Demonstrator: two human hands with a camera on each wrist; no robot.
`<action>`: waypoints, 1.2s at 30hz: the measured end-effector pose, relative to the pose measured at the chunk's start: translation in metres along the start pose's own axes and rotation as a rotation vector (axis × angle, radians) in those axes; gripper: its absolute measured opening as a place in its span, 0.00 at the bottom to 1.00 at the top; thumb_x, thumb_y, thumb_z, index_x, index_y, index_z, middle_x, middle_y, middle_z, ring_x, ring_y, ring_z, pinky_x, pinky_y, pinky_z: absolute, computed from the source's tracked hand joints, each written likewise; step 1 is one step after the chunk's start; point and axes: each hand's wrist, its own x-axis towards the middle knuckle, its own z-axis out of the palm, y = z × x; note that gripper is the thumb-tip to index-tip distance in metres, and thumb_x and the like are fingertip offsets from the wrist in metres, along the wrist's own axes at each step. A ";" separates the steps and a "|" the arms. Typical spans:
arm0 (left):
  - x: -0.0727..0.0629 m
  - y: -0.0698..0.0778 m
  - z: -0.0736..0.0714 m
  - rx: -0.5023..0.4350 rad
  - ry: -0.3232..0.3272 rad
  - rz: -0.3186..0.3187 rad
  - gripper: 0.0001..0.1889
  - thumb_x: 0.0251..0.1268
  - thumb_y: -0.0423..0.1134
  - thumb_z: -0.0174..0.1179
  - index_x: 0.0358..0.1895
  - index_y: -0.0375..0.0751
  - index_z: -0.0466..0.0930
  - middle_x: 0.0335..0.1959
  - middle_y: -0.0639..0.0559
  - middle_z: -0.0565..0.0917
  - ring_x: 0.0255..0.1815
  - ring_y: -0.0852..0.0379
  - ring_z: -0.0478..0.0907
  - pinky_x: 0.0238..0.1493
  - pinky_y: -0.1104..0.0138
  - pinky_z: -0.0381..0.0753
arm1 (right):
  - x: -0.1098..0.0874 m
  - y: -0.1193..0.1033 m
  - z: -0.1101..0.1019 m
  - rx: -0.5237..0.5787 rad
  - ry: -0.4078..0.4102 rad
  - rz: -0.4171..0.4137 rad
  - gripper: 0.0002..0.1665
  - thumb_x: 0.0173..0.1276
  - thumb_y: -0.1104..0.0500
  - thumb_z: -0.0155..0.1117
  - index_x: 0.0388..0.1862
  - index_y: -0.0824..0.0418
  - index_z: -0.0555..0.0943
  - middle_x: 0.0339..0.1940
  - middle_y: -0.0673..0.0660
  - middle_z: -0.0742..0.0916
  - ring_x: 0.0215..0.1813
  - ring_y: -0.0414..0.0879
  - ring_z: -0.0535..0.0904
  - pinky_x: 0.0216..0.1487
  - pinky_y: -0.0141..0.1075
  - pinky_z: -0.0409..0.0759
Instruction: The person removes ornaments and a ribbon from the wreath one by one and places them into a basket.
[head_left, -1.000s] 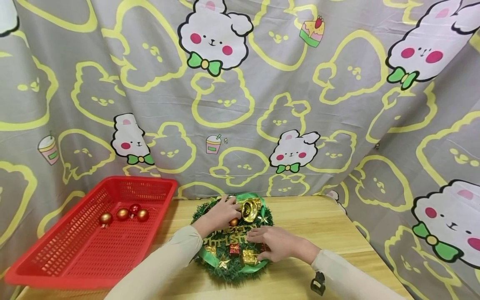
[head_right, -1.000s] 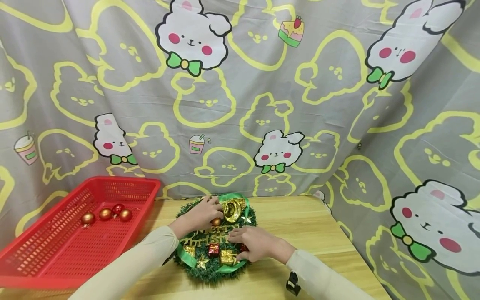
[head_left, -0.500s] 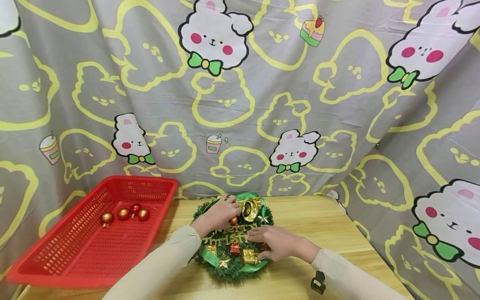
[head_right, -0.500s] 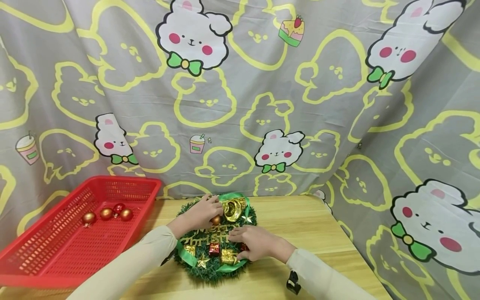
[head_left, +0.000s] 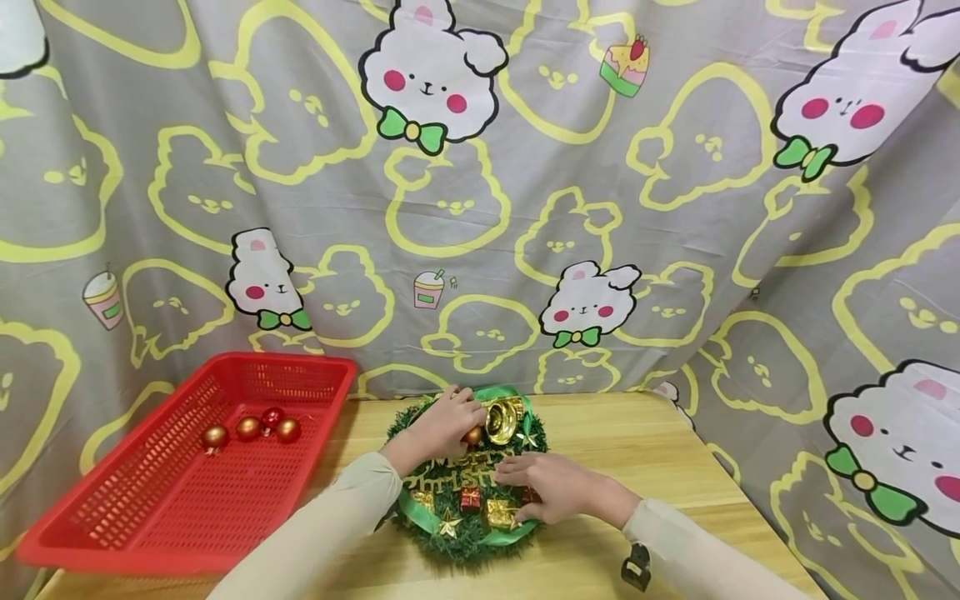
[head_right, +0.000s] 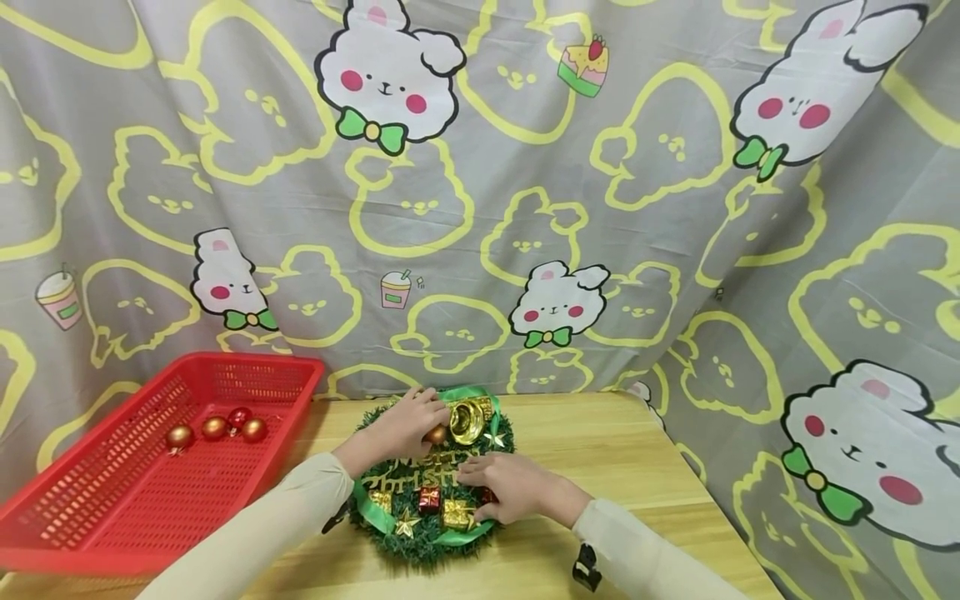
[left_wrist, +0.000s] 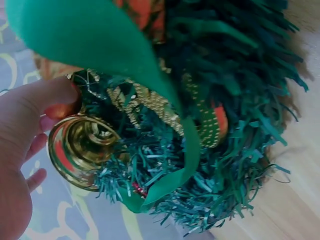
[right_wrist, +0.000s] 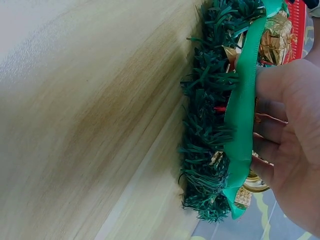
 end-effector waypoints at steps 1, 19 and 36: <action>0.000 0.000 -0.002 -0.013 0.004 -0.004 0.18 0.51 0.45 0.76 0.44 0.52 0.79 0.45 0.57 0.85 0.50 0.53 0.75 0.62 0.50 0.75 | 0.000 0.000 0.000 0.001 -0.001 0.000 0.36 0.69 0.45 0.68 0.72 0.59 0.75 0.73 0.59 0.78 0.74 0.55 0.74 0.72 0.48 0.73; -0.005 -0.008 -0.025 -0.061 0.087 -0.032 0.20 0.49 0.44 0.76 0.45 0.50 0.80 0.44 0.56 0.84 0.50 0.52 0.74 0.59 0.51 0.75 | -0.001 0.001 0.002 0.010 0.013 -0.011 0.36 0.69 0.45 0.68 0.72 0.59 0.76 0.72 0.59 0.79 0.73 0.55 0.75 0.71 0.48 0.74; -0.031 -0.033 -0.059 -0.048 0.200 -0.088 0.20 0.42 0.40 0.77 0.41 0.49 0.80 0.41 0.53 0.84 0.48 0.50 0.76 0.55 0.50 0.76 | -0.002 0.003 0.005 0.000 0.045 -0.036 0.36 0.69 0.45 0.68 0.71 0.60 0.76 0.71 0.60 0.79 0.72 0.57 0.75 0.70 0.50 0.75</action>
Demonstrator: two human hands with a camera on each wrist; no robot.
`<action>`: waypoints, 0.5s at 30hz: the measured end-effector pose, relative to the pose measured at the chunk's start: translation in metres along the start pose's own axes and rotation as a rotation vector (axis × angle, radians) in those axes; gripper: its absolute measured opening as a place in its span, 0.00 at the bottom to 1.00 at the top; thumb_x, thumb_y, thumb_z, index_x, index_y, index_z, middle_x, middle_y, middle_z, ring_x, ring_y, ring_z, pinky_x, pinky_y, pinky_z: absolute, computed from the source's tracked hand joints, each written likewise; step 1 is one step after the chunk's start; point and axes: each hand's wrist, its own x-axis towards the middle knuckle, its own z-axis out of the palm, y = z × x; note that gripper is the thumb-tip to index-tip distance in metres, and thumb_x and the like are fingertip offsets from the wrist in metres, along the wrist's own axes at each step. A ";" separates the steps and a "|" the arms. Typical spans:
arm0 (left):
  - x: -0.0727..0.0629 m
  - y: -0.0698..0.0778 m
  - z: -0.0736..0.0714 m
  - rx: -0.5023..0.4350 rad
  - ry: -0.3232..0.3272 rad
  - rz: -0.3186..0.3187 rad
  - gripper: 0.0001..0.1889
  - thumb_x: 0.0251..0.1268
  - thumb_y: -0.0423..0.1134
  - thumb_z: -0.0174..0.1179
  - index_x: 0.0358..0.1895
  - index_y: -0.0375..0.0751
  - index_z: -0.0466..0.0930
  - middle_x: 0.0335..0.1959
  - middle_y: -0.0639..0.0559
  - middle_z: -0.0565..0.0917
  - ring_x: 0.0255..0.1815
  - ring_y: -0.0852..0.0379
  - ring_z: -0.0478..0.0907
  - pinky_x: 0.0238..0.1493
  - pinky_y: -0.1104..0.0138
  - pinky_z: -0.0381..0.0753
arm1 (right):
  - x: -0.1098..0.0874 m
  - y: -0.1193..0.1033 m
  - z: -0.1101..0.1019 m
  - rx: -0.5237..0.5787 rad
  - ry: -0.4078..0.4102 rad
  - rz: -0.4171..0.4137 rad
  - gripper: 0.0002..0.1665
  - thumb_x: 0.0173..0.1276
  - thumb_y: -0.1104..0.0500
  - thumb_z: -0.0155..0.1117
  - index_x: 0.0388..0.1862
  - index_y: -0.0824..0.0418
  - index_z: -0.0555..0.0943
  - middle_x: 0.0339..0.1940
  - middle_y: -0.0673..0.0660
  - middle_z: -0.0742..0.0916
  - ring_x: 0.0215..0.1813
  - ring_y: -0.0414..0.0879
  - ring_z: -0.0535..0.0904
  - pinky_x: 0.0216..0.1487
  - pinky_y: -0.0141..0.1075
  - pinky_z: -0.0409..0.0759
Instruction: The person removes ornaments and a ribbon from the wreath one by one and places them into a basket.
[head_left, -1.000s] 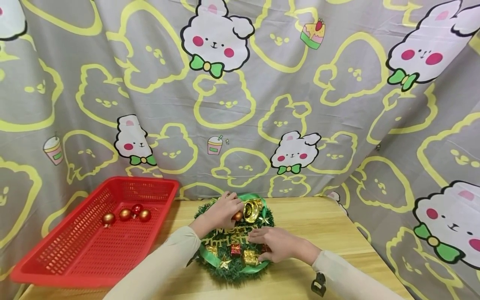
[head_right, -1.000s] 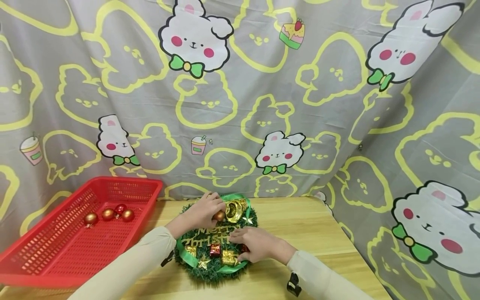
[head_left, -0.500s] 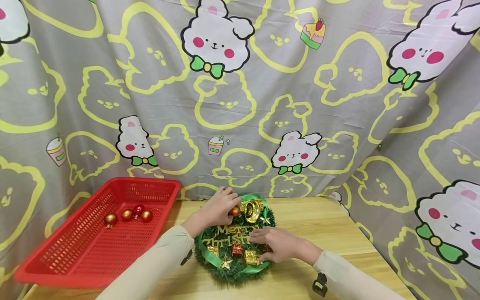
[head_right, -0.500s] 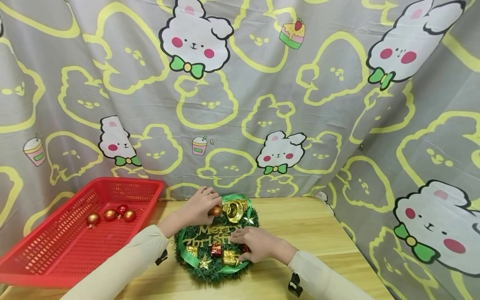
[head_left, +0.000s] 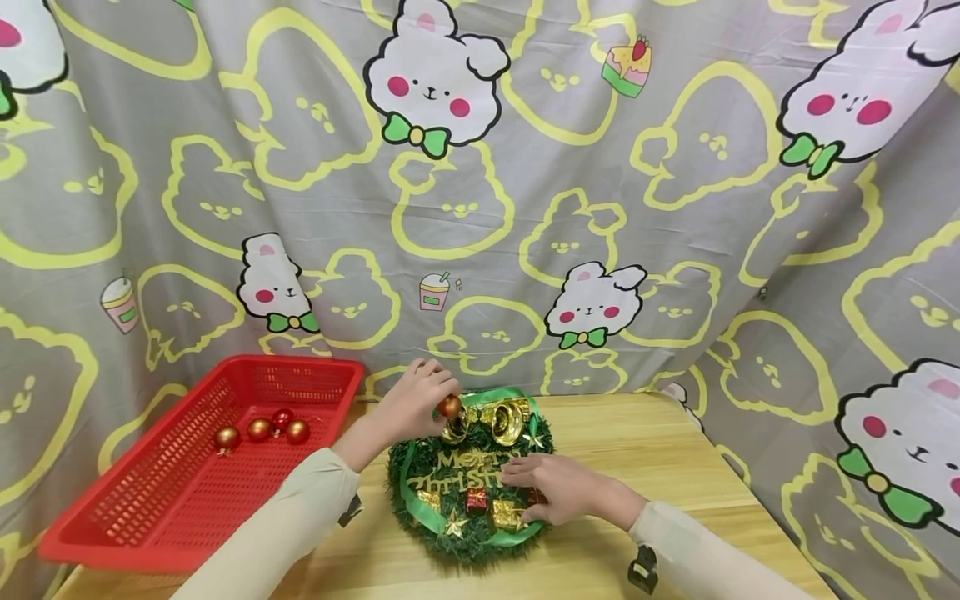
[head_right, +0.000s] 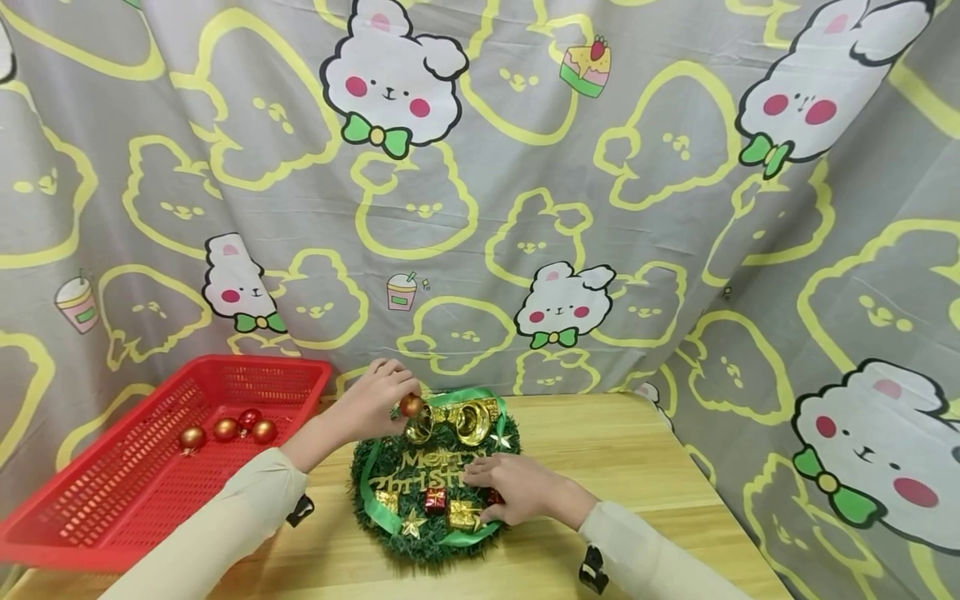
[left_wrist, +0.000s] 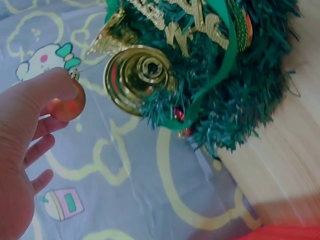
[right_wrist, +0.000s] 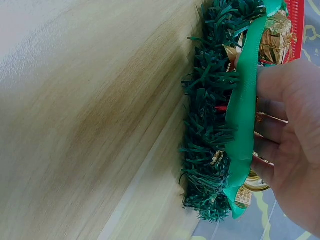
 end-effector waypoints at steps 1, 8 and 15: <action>-0.001 -0.002 -0.002 0.000 0.001 -0.003 0.20 0.42 0.40 0.77 0.41 0.48 0.80 0.41 0.53 0.85 0.48 0.50 0.76 0.56 0.49 0.76 | 0.000 0.000 0.000 0.000 -0.002 0.003 0.36 0.69 0.45 0.68 0.71 0.60 0.76 0.71 0.60 0.79 0.72 0.57 0.75 0.70 0.50 0.74; -0.012 -0.014 -0.016 0.008 0.028 -0.028 0.21 0.41 0.41 0.79 0.40 0.48 0.80 0.41 0.53 0.84 0.48 0.49 0.75 0.57 0.47 0.75 | 0.000 0.000 0.001 0.002 -0.015 0.021 0.36 0.69 0.45 0.68 0.72 0.59 0.75 0.72 0.59 0.79 0.73 0.56 0.74 0.72 0.49 0.73; -0.022 -0.026 -0.034 0.006 0.066 -0.074 0.20 0.40 0.39 0.80 0.39 0.46 0.80 0.39 0.52 0.85 0.48 0.48 0.75 0.56 0.46 0.74 | 0.000 0.000 0.000 0.015 -0.014 0.022 0.36 0.69 0.45 0.69 0.71 0.60 0.75 0.72 0.60 0.79 0.74 0.56 0.74 0.72 0.50 0.73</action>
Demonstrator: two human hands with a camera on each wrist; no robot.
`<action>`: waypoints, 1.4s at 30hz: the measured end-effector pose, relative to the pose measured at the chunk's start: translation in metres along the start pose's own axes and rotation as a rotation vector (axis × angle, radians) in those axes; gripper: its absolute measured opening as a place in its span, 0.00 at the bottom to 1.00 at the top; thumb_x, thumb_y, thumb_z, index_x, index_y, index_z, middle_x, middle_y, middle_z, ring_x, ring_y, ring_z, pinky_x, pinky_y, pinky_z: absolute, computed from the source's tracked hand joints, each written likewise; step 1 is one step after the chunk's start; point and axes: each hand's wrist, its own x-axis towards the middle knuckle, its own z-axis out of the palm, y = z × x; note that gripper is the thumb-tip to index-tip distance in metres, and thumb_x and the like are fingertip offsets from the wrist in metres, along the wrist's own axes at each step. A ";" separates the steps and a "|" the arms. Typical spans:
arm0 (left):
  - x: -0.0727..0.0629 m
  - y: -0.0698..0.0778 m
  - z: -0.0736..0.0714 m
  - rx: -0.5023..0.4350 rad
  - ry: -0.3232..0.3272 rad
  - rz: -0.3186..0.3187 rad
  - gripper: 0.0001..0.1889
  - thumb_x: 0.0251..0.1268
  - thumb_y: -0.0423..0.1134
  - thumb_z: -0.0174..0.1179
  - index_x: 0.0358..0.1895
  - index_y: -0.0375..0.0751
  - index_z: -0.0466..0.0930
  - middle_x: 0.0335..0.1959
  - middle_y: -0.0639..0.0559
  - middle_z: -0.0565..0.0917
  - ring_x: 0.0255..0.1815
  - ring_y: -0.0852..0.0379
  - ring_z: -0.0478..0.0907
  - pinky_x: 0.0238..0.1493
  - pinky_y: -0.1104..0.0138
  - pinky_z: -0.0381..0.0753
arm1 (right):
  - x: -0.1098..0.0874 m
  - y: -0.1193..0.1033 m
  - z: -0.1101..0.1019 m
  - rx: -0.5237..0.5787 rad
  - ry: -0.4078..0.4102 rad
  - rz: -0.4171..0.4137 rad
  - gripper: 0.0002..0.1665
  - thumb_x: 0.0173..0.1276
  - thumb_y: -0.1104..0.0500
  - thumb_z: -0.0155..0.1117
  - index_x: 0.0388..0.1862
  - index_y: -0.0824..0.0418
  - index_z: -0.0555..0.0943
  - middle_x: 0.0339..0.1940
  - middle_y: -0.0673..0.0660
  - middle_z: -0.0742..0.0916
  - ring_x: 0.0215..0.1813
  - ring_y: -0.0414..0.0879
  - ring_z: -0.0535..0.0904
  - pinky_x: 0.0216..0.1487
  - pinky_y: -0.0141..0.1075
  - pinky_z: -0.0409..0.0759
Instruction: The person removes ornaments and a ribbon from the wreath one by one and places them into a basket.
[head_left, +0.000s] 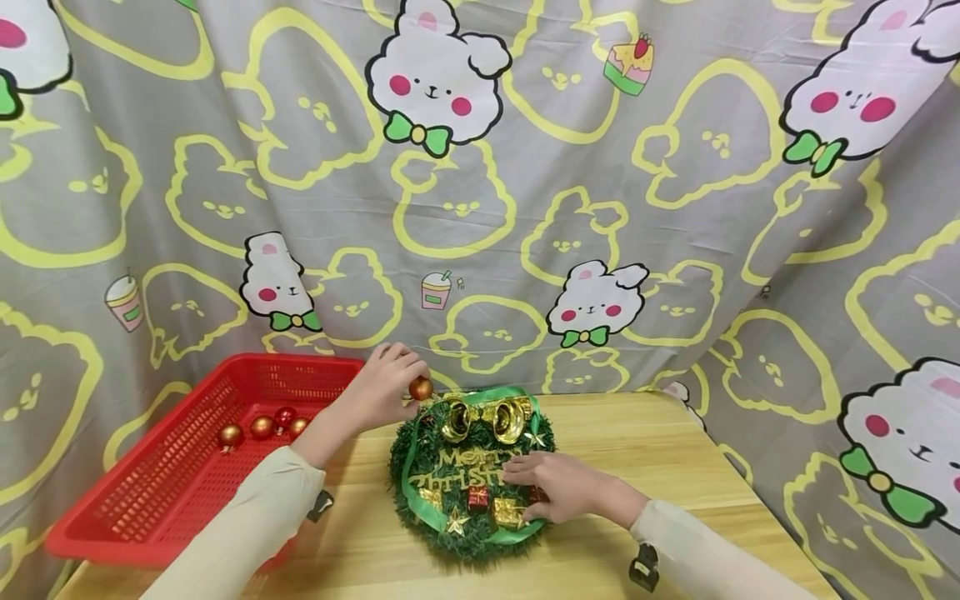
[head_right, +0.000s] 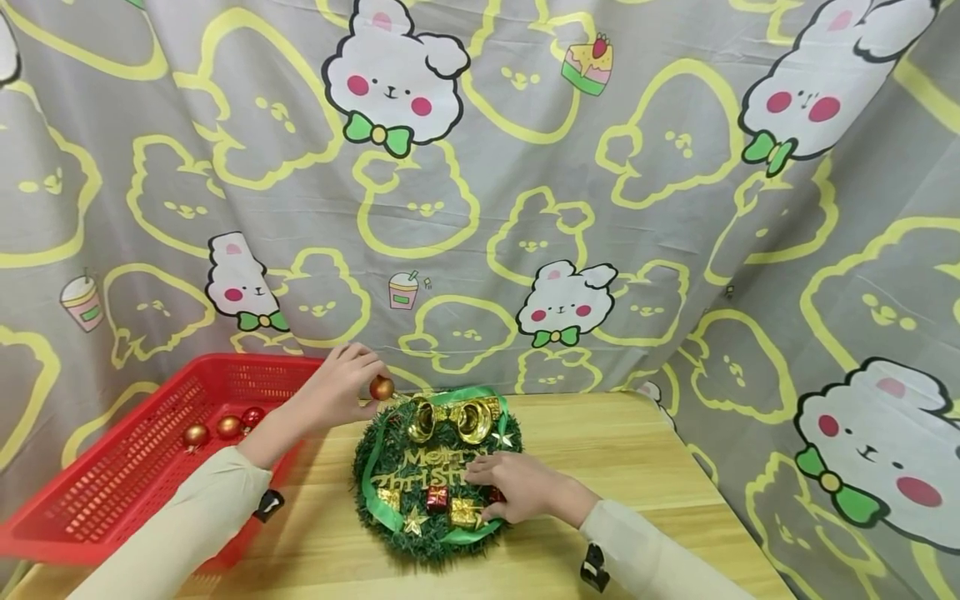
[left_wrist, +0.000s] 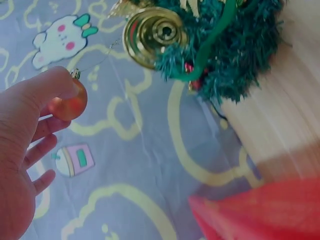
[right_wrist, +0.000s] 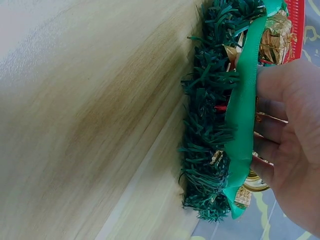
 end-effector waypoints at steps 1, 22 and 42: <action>-0.001 -0.002 -0.002 -0.001 -0.004 -0.013 0.20 0.40 0.39 0.80 0.39 0.46 0.80 0.40 0.52 0.85 0.48 0.48 0.75 0.56 0.46 0.74 | 0.000 0.000 0.000 0.002 -0.001 0.001 0.36 0.69 0.46 0.69 0.71 0.59 0.75 0.72 0.60 0.79 0.74 0.56 0.74 0.71 0.50 0.73; -0.049 -0.067 -0.040 0.052 0.077 -0.231 0.17 0.43 0.36 0.75 0.38 0.39 0.81 0.36 0.46 0.84 0.47 0.43 0.73 0.56 0.42 0.69 | 0.002 0.000 -0.002 -0.019 -0.008 0.001 0.37 0.68 0.45 0.69 0.71 0.60 0.76 0.72 0.60 0.79 0.73 0.57 0.74 0.71 0.50 0.73; -0.093 -0.112 -0.012 -0.004 -0.057 -0.502 0.18 0.48 0.39 0.75 0.42 0.38 0.82 0.43 0.42 0.87 0.50 0.37 0.72 0.50 0.41 0.67 | 0.002 -0.003 -0.005 -0.015 -0.025 0.017 0.37 0.68 0.46 0.69 0.72 0.59 0.75 0.73 0.59 0.78 0.74 0.56 0.74 0.71 0.50 0.73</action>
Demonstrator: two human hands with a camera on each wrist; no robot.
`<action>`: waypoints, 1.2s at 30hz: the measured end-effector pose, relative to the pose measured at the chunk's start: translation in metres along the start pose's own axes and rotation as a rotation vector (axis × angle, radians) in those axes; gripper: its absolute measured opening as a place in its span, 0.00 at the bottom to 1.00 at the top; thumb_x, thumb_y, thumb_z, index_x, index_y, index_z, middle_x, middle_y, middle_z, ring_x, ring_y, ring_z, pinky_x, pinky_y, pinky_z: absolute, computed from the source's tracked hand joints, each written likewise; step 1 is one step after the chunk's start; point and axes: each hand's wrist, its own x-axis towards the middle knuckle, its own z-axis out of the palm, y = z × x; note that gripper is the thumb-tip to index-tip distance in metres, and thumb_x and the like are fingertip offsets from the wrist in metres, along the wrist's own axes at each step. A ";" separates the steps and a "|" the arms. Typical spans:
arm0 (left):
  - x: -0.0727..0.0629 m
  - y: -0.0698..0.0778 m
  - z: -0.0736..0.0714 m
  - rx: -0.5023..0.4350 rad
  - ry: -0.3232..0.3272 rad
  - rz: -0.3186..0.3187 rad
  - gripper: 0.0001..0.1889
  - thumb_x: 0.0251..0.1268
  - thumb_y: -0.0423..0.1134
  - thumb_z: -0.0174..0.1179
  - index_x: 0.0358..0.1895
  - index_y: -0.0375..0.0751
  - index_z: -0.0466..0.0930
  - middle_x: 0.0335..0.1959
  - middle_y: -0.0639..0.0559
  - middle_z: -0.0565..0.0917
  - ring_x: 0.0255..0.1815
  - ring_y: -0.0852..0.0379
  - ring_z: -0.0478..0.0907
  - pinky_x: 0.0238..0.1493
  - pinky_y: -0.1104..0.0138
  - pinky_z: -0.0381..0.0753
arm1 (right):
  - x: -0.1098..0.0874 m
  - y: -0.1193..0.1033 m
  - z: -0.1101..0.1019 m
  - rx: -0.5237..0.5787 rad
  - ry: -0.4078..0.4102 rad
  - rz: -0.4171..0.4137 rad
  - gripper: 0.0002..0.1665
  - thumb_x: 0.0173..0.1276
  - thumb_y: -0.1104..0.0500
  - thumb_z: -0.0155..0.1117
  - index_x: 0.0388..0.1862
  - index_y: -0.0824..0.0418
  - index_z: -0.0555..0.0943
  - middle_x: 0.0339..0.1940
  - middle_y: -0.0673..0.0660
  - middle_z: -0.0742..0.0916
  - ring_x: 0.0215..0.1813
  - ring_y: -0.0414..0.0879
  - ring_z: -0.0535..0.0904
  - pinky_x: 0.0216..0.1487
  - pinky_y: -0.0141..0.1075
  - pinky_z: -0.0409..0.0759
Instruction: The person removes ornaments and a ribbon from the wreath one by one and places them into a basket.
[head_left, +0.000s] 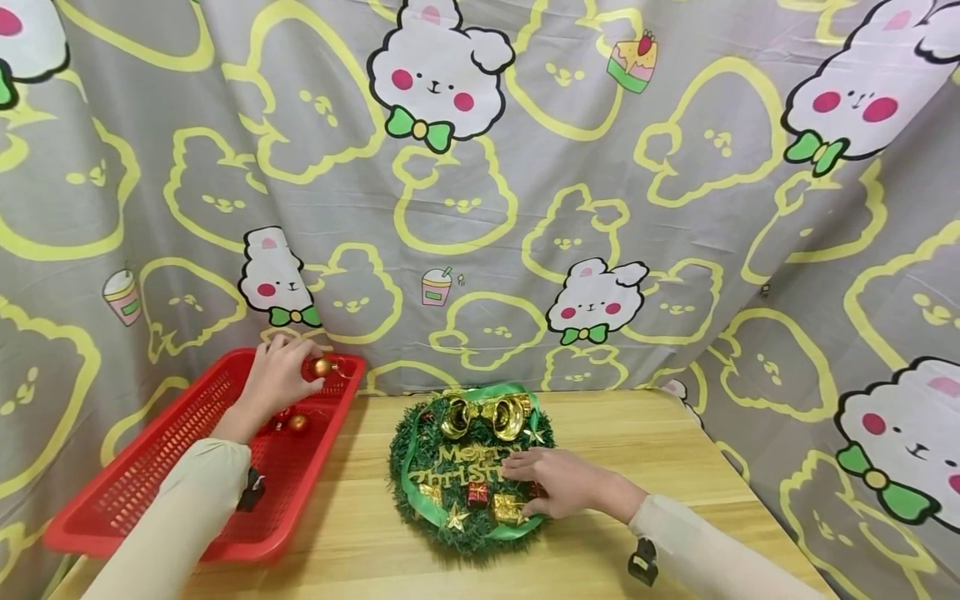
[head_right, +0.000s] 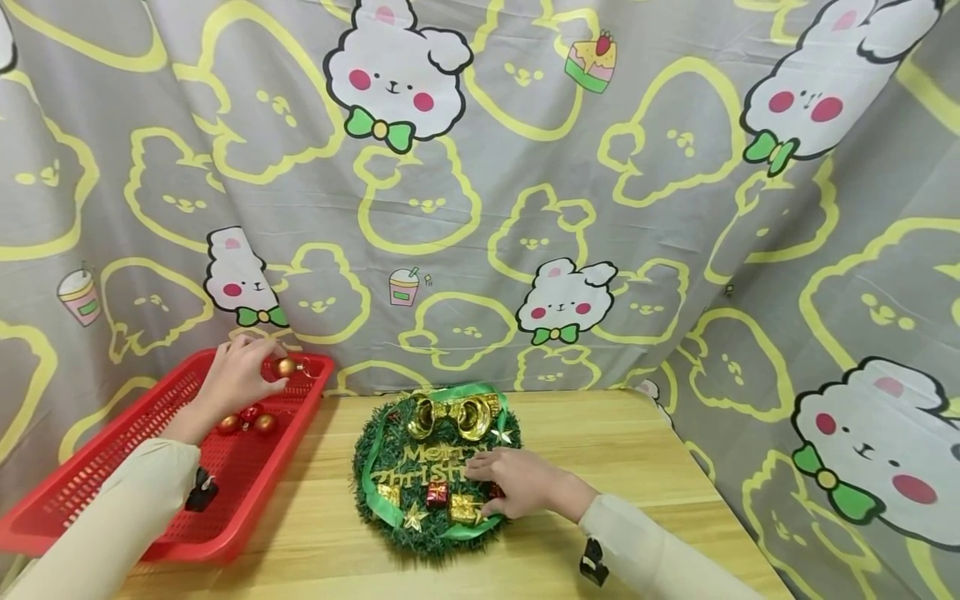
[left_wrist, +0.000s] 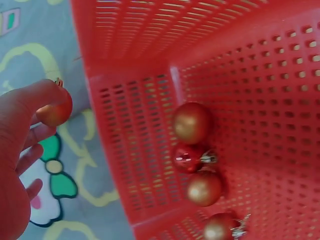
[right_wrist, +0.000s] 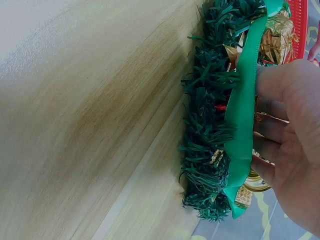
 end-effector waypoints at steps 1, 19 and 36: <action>0.000 -0.001 0.002 -0.001 -0.014 -0.011 0.18 0.48 0.39 0.75 0.42 0.38 0.82 0.43 0.41 0.87 0.49 0.37 0.72 0.50 0.40 0.67 | 0.000 0.000 0.000 -0.001 0.000 0.003 0.37 0.68 0.46 0.69 0.72 0.59 0.75 0.73 0.59 0.78 0.74 0.56 0.74 0.71 0.50 0.73; -0.017 -0.028 0.046 -0.043 -0.180 -0.189 0.19 0.52 0.40 0.75 0.44 0.35 0.80 0.43 0.37 0.85 0.50 0.33 0.70 0.49 0.39 0.66 | 0.000 0.003 0.005 -0.021 0.025 -0.019 0.37 0.68 0.44 0.69 0.72 0.58 0.75 0.72 0.58 0.79 0.73 0.56 0.75 0.71 0.50 0.74; -0.027 -0.041 0.064 -0.010 -0.258 -0.199 0.20 0.53 0.40 0.73 0.44 0.32 0.79 0.42 0.36 0.83 0.51 0.29 0.68 0.49 0.36 0.64 | 0.001 0.001 0.003 0.000 -0.009 0.004 0.37 0.69 0.45 0.68 0.73 0.58 0.74 0.73 0.58 0.78 0.75 0.55 0.73 0.73 0.49 0.72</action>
